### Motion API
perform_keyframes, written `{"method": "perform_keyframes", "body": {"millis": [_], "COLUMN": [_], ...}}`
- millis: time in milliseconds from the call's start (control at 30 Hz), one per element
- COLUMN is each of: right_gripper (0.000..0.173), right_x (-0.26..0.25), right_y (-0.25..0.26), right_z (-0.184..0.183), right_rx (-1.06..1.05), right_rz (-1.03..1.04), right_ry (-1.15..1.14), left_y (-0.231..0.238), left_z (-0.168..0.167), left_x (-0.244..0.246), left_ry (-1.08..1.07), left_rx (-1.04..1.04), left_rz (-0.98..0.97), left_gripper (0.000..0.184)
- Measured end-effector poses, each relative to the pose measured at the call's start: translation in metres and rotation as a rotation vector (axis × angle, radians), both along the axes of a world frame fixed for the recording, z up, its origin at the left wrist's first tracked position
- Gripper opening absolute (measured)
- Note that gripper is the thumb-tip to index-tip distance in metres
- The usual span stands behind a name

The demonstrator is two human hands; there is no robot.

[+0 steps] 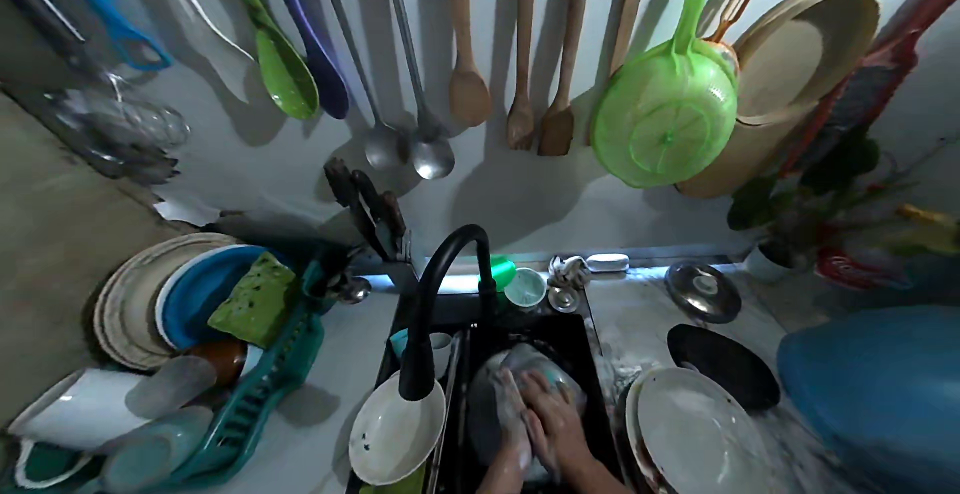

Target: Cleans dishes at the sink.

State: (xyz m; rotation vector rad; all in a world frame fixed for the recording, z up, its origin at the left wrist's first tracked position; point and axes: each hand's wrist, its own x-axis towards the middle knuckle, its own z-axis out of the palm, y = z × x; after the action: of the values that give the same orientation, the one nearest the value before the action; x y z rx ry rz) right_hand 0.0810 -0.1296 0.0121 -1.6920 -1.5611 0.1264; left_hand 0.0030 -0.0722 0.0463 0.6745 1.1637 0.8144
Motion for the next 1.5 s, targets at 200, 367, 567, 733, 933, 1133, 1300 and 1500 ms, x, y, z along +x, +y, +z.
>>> {"method": "perform_keyframes", "body": {"millis": [200,367,567,733,933,1133,1300,1500], "right_gripper": [0.044,0.056,0.052,0.055,0.049,0.050,0.047,0.054], "right_x": [0.077,0.121,0.033,0.037,0.069,0.030,0.075,0.005], "right_y": [0.058,0.042,-0.015,-0.004,-0.006,-0.001,0.019,-0.009], "right_z": [0.050,0.013,0.010,0.038,0.014,0.037,0.021,0.027], "right_rx": [-0.582,-0.596,-0.203,-0.056,-0.237,0.047,-0.187,0.018], "right_rz": [-0.207,-0.418,-0.587,-0.279,-0.394,-0.110,-0.362,-0.160], "right_ry": [0.309,1.031,0.830,0.680,0.646,0.497,0.591,0.568], "left_y": [-0.004,0.004,0.023,0.015,0.016,0.028,0.029,0.042], "left_z": [0.028,0.048,0.017,0.012,0.021,0.012,0.020,0.013], "left_x": [-0.002,-0.020,-0.024,-0.018,-0.012,-0.019,-0.022,-0.036], "left_ry": [0.463,0.432,0.202,0.177,0.082,0.109,0.050,0.091], "left_rx": [0.406,0.376,0.190,0.201,0.130,0.125,0.143,0.165], "left_rz": [-0.520,-0.408,-0.046,-0.217,-0.139,-0.217,-0.175,-0.209], "left_gripper": [0.042,0.035,0.034,0.035,0.032,0.033,0.033,0.035]}}
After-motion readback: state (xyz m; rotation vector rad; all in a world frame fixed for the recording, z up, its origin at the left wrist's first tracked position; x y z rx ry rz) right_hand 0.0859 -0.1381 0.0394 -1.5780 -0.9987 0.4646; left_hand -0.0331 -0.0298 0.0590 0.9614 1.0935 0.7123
